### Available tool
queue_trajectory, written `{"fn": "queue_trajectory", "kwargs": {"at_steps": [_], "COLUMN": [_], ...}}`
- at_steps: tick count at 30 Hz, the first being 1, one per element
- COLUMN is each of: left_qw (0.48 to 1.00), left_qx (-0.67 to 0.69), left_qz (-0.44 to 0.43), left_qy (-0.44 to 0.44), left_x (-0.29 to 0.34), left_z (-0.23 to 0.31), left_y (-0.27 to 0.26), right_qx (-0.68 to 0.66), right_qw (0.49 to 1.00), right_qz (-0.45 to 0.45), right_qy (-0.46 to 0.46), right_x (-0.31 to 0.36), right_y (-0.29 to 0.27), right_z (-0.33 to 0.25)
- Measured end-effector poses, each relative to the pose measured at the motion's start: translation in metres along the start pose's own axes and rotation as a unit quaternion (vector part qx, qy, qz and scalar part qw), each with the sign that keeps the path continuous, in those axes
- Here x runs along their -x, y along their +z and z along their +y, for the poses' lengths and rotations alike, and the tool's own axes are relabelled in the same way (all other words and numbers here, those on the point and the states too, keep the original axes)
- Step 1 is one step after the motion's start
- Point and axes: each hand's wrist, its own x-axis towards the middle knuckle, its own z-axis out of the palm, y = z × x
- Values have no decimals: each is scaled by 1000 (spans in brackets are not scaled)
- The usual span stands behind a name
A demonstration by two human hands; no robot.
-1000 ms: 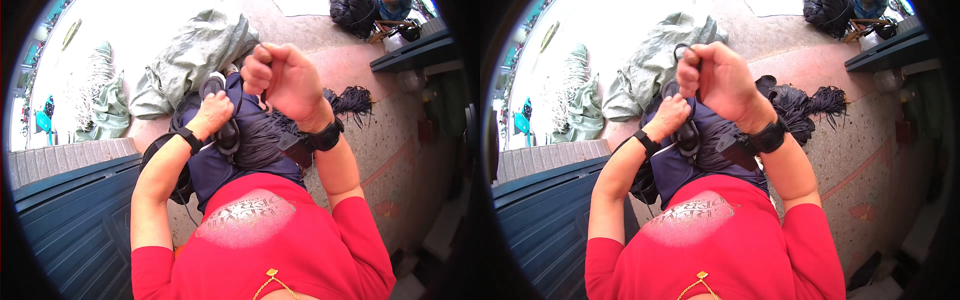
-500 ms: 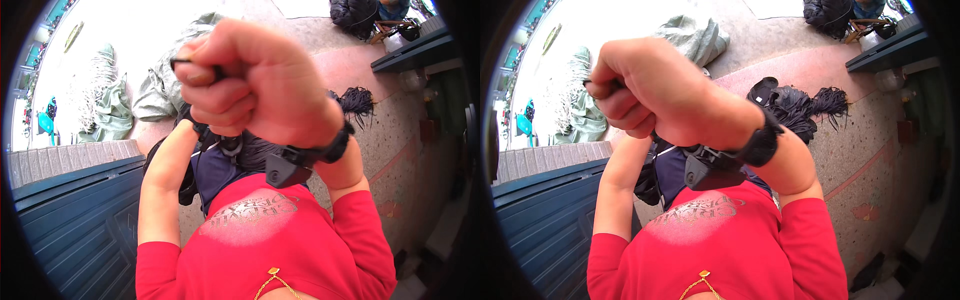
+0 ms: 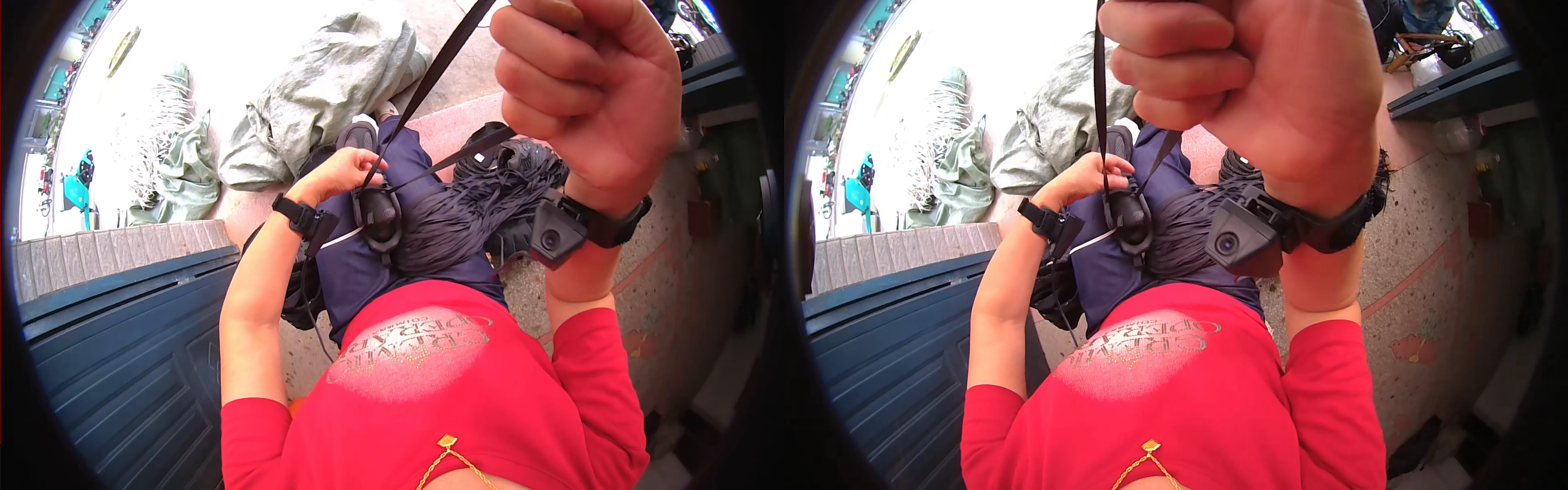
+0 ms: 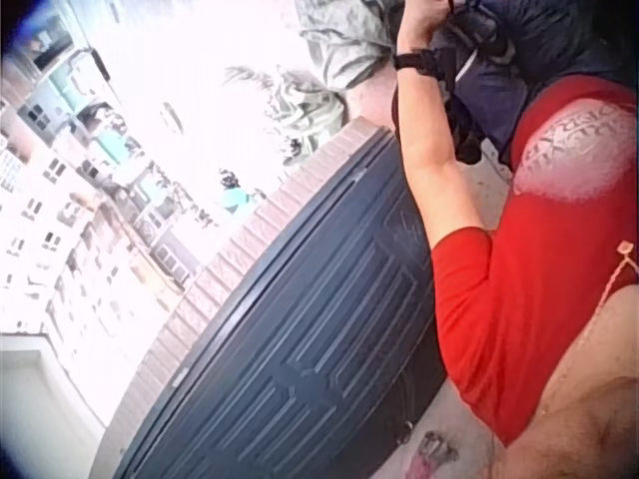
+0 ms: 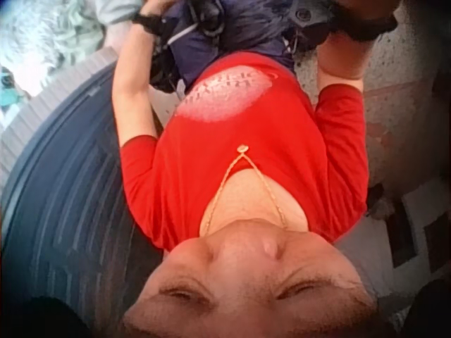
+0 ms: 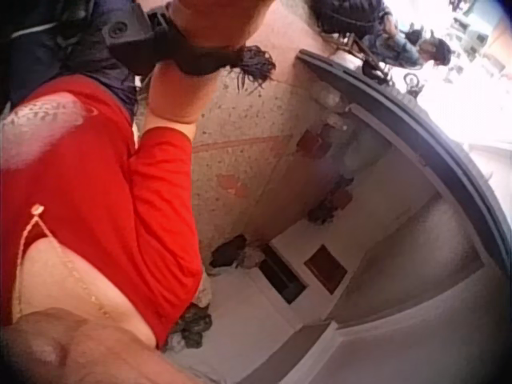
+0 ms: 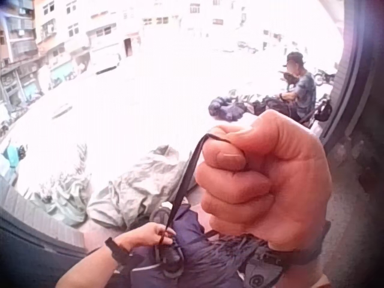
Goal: Thread laces through the eyelets of a shoe.
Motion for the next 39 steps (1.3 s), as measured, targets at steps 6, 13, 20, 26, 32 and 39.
{"fn": "queue_trajectory", "kwargs": {"at_steps": [6, 13, 20, 26, 32, 39], "left_qw": [989, 851, 892, 996, 964, 962], "left_qx": [-86, -473, -329, -62, -189, -72], "left_qz": [-69, 68, 206, -55, -168, -260], "left_qy": [103, 218, 234, 39, 83, 32], "left_x": [-1, -17, -35, -19, -48, -8], "left_z": [0, -26, -67, 6, 2, 10], "left_y": [9, 33, -9, 13, 15, -4], "right_qx": [47, 54, 19, -82, -155, 56], "right_qw": [999, 998, 988, 991, 986, 998], "right_qz": [-18, 10, 120, 74, -47, -15], "right_qy": [8, 27, 99, 74, 39, 2], "right_x": [-16, -17, -17, -30, -28, -24], "right_y": [-8, -38, -42, -8, 19, -14], "right_z": [9, 34, 79, 67, 29, 7]}}
